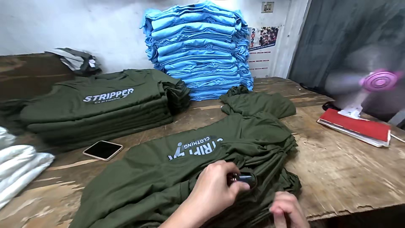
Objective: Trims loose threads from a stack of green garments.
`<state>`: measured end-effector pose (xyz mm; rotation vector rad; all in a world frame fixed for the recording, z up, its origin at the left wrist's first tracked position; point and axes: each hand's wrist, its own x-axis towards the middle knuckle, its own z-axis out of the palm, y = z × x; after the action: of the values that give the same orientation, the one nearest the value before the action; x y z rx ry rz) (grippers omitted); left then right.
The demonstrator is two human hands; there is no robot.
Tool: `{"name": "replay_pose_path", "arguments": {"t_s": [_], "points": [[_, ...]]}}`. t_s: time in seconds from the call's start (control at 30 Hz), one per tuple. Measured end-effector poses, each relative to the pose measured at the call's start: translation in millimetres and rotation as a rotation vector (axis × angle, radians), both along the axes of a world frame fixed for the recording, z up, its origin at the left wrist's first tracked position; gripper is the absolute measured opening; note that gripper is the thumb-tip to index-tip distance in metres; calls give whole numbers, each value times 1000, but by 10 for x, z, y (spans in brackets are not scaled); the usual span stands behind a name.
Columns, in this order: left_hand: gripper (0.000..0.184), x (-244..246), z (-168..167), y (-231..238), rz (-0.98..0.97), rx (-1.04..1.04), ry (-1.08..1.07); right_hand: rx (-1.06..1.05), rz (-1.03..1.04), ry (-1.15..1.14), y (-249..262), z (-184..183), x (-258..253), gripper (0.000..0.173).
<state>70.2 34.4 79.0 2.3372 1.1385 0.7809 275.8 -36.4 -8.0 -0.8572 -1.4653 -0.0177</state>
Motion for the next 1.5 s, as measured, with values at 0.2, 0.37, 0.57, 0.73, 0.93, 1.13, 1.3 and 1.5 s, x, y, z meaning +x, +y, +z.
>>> {"name": "replay_pose_path", "arguments": {"t_s": [0.2, 0.37, 0.57, 0.73, 0.93, 1.13, 1.3, 1.5], "points": [[44, 211, 457, 287, 139, -155, 129, -13, -142, -435, 123, -121, 10, 10], [27, 227, 249, 661, 241, 285, 116, -388, 320, -675, -86, 222, 288, 21], [25, 215, 265, 785, 224, -176, 54, -243, -217, -381, 145, 452, -127, 31], [23, 82, 249, 673, 201, -34, 27, -59, -259, -417, 442, 176, -190, 14], [32, -326, 56, 346, -112, 361, 43, -49, -47, -243, -56, 246, 88, 6], [22, -139, -17, 72, -305, 751, 75, -50, -35, -131, -59, 196, -1, 1], [22, -41, -24, 28, -250, 863, 125, -87, 36, -284, -53, 200, 8, 11], [21, -240, -28, 168, -41, 584, -43, 60, -334, -428, 214, 71, -71, 19]]}}
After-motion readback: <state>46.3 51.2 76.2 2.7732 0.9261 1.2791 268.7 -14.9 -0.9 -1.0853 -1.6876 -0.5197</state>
